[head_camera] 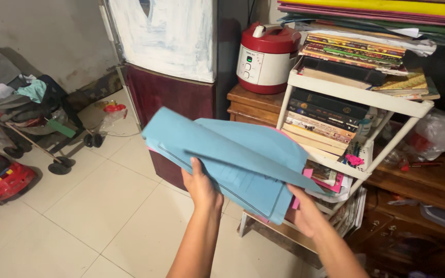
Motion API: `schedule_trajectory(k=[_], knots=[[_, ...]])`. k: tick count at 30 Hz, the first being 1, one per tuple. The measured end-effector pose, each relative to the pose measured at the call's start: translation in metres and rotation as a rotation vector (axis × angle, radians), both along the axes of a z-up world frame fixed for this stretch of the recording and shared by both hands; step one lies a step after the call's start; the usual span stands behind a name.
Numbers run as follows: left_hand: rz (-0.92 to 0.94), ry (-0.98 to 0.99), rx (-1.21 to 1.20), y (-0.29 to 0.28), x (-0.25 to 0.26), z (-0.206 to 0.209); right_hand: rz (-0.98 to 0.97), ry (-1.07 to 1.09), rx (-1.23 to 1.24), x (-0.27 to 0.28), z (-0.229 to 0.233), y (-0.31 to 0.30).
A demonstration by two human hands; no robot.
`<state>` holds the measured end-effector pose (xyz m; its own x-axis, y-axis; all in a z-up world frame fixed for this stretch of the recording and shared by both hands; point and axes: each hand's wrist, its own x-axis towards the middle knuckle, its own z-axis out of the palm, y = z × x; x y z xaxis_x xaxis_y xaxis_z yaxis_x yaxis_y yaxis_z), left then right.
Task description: The person sorts through folders and documents from a shelf and a wardrobe, handling colorful paper files and a plastic folder containing a notepad.
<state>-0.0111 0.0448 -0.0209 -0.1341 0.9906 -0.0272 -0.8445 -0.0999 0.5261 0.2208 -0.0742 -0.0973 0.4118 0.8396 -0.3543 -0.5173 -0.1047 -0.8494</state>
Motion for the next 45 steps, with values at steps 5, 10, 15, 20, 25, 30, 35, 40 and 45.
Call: schedule_trajectory(k=[5,10,15,20,25,30,35,40,45], knots=[[-0.132,-0.109,-0.139,-0.002,-0.002,-0.008,0.062,0.262,0.093,0.000,-0.018,0.012],[-0.268,0.089,-0.201,0.012,-0.040,-0.046,0.016,-0.102,0.159,0.027,-0.023,0.014],[-0.382,0.262,0.081,0.051,-0.111,-0.077,-0.009,-0.212,0.001,0.094,-0.033,0.001],[-0.543,0.636,0.169,0.035,-0.147,-0.056,0.143,-0.451,-0.039,0.148,-0.035,-0.018],[-0.649,0.555,0.176,0.016,-0.127,-0.053,0.097,-0.521,-0.004,0.147,-0.003,-0.044],[-0.671,0.549,0.272,0.010,-0.104,-0.038,0.006,-0.660,-0.015,0.117,0.031,-0.065],[-0.651,0.566,0.257,0.013,-0.076,-0.028,0.000,-0.571,-0.081,0.098,0.041,-0.080],[-0.638,0.574,0.212,0.014,-0.059,-0.043,-0.107,-0.031,0.223,0.100,0.041,-0.100],[-0.691,0.529,0.190,0.012,-0.045,-0.036,-0.091,-0.177,0.274,0.097,0.049,-0.115]])
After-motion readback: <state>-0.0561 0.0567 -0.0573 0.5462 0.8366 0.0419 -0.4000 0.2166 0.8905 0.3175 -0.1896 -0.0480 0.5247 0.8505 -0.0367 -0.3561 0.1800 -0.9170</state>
